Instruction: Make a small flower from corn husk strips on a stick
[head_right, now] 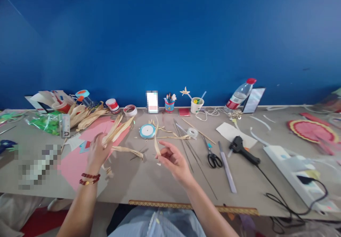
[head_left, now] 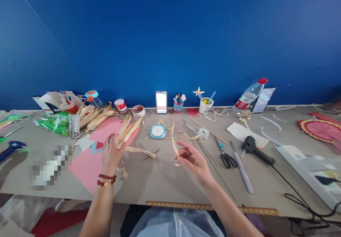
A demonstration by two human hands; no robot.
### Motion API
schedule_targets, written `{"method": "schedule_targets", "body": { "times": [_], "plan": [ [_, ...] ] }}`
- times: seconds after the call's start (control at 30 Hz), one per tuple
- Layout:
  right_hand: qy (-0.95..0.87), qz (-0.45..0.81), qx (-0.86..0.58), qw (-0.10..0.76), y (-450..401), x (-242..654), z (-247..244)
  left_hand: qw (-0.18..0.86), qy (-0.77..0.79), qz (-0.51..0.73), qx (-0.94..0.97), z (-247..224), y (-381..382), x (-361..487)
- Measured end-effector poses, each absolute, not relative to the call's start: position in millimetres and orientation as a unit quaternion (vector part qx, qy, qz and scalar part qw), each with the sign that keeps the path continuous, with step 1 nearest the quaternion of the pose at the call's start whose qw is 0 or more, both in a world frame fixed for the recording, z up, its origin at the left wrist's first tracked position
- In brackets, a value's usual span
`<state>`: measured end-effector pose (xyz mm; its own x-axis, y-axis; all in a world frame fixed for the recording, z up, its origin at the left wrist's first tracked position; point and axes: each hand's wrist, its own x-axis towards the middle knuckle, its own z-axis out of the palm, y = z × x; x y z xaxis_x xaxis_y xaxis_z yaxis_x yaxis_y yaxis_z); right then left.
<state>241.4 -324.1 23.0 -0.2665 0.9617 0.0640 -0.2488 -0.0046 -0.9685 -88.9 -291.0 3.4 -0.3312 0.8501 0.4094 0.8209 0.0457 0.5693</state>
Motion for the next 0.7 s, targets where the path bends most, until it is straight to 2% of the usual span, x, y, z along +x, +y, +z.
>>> {"method": "schedule_targets", "body": {
  "times": [0.13, 0.3, 0.4, 0.57, 0.7],
  "plan": [
    [-0.517, 0.639, -0.328, 0.465, -323.0, 239.1, 18.9, 0.098, 0.543, 0.444, 0.706, 39.4, -317.9, -33.6],
    [-0.527, 0.672, -0.286, 0.435, -324.1, 235.8, 16.1, 0.153, 0.378, 0.312, 0.858, 57.0, -328.4, 23.7],
    [-0.542, 0.659, -0.312, 0.418, -328.6, 241.2, 18.5, 0.193, 0.381, 0.315, 0.848, 51.6, -327.8, 33.0],
    [-0.662, 0.516, -0.415, 0.351, -334.5, 252.7, 32.0, 0.221, 0.419, 0.297, 0.829, 46.6, -332.7, 35.5],
    [-0.700, 0.471, -0.435, 0.315, -333.5, 253.1, 41.2, 0.253, 0.441, 0.295, 0.809, 47.6, -336.0, 37.3]
  ]
}}
